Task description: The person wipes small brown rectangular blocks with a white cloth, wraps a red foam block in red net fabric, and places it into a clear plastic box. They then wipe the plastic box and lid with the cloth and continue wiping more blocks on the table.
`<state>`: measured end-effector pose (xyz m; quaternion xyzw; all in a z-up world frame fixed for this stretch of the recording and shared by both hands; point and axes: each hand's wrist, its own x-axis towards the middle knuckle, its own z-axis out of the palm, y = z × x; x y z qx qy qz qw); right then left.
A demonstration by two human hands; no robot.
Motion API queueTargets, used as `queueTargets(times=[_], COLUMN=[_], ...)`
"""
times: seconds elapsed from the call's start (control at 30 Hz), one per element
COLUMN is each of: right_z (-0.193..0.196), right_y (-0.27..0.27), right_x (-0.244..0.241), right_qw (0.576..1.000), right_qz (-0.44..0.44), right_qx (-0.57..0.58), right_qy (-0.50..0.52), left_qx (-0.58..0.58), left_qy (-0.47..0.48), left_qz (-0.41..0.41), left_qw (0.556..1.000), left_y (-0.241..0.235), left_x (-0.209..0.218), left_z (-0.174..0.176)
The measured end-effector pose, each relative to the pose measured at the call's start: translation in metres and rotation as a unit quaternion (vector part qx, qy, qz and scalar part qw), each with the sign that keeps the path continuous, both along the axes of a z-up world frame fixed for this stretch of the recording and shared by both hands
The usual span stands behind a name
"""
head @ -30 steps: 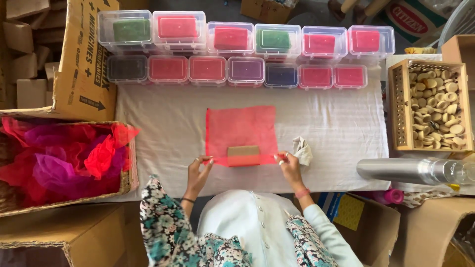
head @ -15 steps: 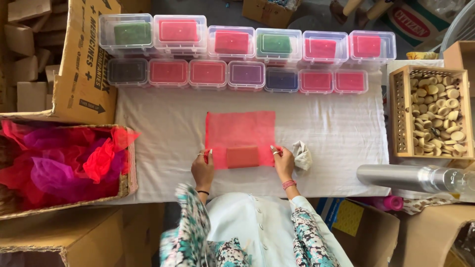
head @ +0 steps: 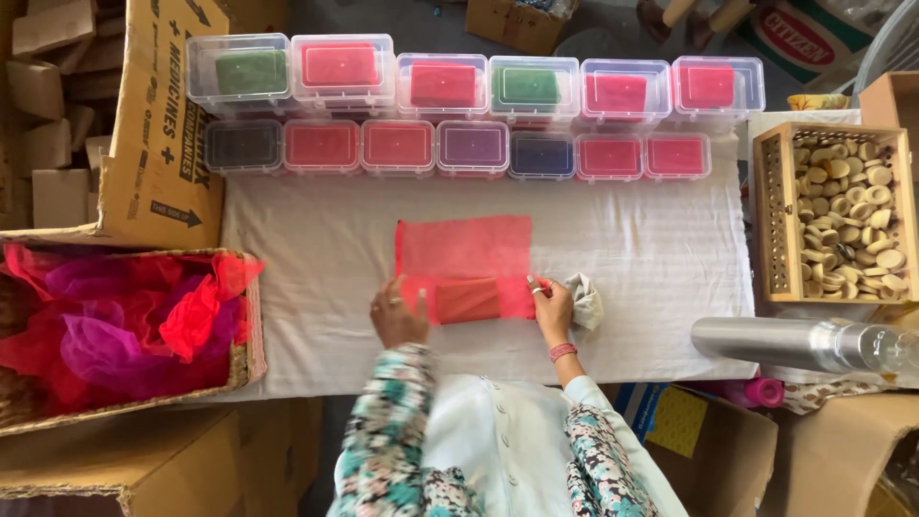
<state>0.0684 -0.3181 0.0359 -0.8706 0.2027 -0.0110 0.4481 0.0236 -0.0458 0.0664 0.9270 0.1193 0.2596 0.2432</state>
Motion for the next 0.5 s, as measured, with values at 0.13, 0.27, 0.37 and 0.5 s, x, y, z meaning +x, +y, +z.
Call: queueTargets(times=[0.13, 0.27, 0.37, 0.5], right_z=[0.011, 0.013, 0.026, 0.048], right_y=[0.008, 0.011, 0.014, 0.025], right_x=[0.000, 0.001, 0.003, -0.005], right_qw=[0.996, 0.999, 0.998, 0.925], right_qz=[-0.013, 0.033, 0.052, 0.124], right_qx=[0.078, 0.010, -0.040, -0.224], right_qy=[0.037, -0.012, -0.022, -0.280], left_qx=[0.055, 0.056, 0.043, 0.062], left_qy=[-0.020, 0.091, 0.118, 0.158], left_qz=[-0.158, -0.332, -0.337, -0.332], left_qw=[0.986, 0.937, 0.933, 0.928], left_y=[-0.034, -0.045, -0.047, -0.048], left_x=[-0.006, -0.003, -0.001, -0.002], left_z=[-0.028, -0.021, -0.021, -0.021])
